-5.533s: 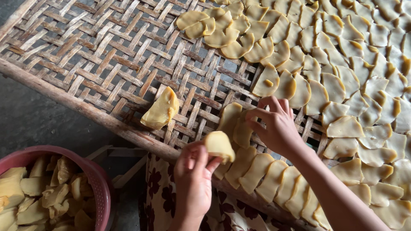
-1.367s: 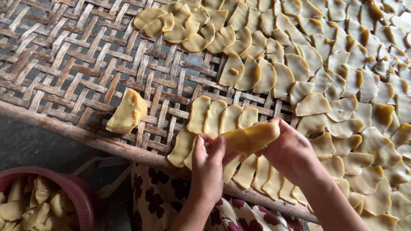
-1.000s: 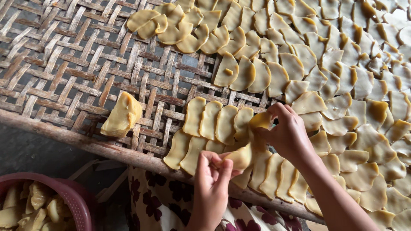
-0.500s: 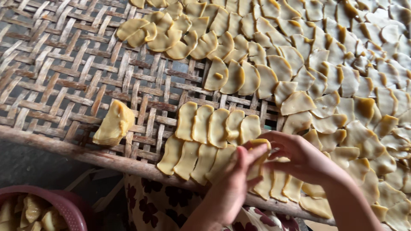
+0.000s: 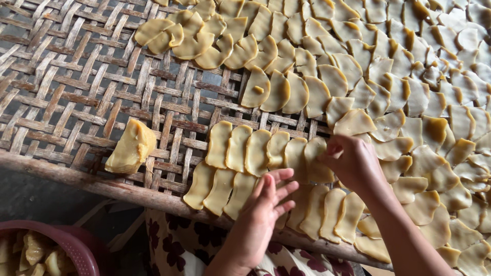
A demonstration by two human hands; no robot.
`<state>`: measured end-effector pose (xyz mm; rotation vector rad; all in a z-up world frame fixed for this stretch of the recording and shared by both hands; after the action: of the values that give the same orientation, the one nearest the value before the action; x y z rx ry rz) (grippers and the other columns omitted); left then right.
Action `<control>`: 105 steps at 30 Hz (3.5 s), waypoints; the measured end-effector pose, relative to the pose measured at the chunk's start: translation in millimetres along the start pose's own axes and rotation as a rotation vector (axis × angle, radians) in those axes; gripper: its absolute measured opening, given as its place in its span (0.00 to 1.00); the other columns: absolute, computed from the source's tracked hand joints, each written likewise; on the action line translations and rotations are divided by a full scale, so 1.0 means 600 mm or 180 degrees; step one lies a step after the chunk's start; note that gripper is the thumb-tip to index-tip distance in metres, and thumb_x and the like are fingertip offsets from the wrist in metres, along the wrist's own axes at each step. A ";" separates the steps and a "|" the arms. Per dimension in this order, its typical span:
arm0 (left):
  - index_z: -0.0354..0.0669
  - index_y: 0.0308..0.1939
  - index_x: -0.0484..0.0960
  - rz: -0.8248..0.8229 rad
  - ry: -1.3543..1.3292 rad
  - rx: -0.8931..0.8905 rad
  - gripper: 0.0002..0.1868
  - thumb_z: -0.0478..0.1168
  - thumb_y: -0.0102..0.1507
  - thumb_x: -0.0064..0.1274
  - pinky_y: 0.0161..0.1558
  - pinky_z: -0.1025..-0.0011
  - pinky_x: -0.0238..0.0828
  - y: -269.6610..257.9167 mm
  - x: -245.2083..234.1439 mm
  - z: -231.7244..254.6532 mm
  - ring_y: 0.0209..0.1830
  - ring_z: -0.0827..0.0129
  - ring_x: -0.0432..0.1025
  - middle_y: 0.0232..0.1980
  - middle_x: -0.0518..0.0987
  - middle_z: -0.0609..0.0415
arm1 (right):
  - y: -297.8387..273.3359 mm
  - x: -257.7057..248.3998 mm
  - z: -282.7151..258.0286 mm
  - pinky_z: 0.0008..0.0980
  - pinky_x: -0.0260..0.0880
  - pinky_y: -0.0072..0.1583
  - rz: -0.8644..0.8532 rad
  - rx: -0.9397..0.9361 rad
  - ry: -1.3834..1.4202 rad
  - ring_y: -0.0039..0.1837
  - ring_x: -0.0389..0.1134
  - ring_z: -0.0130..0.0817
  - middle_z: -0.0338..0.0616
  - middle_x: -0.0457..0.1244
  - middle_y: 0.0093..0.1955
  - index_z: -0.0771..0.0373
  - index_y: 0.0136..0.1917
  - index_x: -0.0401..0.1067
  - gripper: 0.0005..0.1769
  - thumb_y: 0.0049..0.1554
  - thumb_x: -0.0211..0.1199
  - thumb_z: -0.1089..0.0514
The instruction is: The person takes thin, yellowish slices from a pink bowl and arranges them in overlapping rows on a large woven bamboo tray. The person handles the slices by hand, placing them one by one to cover the tray surface.
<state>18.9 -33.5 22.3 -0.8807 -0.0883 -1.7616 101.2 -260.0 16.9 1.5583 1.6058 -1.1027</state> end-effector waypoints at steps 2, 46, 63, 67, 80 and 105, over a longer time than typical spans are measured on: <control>0.43 0.65 0.70 0.0178 0.0106 0.0094 0.33 0.63 0.68 0.36 0.65 0.63 0.61 -0.002 -0.015 0.007 0.69 0.63 0.66 0.67 0.72 0.52 | -0.009 -0.011 -0.014 0.41 0.73 0.49 -0.0150 0.0072 0.0043 0.43 0.75 0.43 0.38 0.71 0.42 0.57 0.51 0.75 0.17 0.47 0.72 0.58; 0.43 0.65 0.73 0.1921 0.1310 0.1745 0.23 0.51 0.71 0.43 0.54 0.67 0.77 -0.048 -0.196 0.143 0.56 0.65 0.77 0.59 0.80 0.46 | 0.018 0.113 -0.339 0.34 0.76 0.60 -0.1833 -0.0431 0.3893 0.59 0.72 0.33 0.44 0.70 0.56 0.67 0.67 0.67 0.29 0.53 0.66 0.64; 0.38 0.53 0.63 0.1040 0.1330 0.1530 0.21 0.43 0.65 0.56 0.44 0.69 0.81 -0.018 -0.091 0.095 0.45 0.67 0.79 0.48 0.79 0.45 | -0.011 0.061 -0.215 0.27 0.75 0.42 -0.1466 -0.0741 0.2792 0.42 0.73 0.25 0.43 0.71 0.39 0.72 0.47 0.73 0.15 0.50 0.73 0.63; 0.36 0.54 0.61 0.1114 0.1791 0.1836 0.19 0.40 0.69 0.54 0.50 0.69 0.75 -0.018 -0.068 0.082 0.48 0.67 0.76 0.49 0.77 0.45 | -0.012 0.055 -0.189 0.28 0.74 0.36 -0.1482 -0.0353 0.2339 0.36 0.72 0.26 0.42 0.73 0.35 0.71 0.46 0.75 0.14 0.50 0.73 0.61; 0.37 0.49 0.62 0.0919 0.2252 0.1673 0.20 0.43 0.67 0.57 0.38 0.70 0.75 -0.013 -0.030 0.075 0.37 0.68 0.76 0.39 0.80 0.46 | -0.028 0.017 -0.139 0.28 0.76 0.37 -0.1556 -0.0635 0.2371 0.34 0.72 0.25 0.41 0.69 0.32 0.70 0.43 0.75 0.10 0.54 0.69 0.59; 0.38 0.52 0.61 0.0844 0.1371 0.1317 0.15 0.41 0.70 0.48 0.46 0.68 0.74 0.006 -0.022 0.041 0.44 0.68 0.74 0.47 0.77 0.47 | -0.042 0.015 -0.113 0.25 0.71 0.39 -0.1532 -0.0508 0.2547 0.36 0.68 0.21 0.37 0.68 0.35 0.67 0.49 0.76 0.10 0.60 0.63 0.58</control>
<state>35.8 -13.0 31.0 -0.1953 -0.0474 -1.5677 82.7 -194.6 42.6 1.6459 2.6300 -0.5403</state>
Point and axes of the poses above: each hand's wrist, its own y-axis towards the middle knuckle, its own x-axis out of the palm, z = x × y, the point moved 2 cm from there along y, towards the middle knuckle
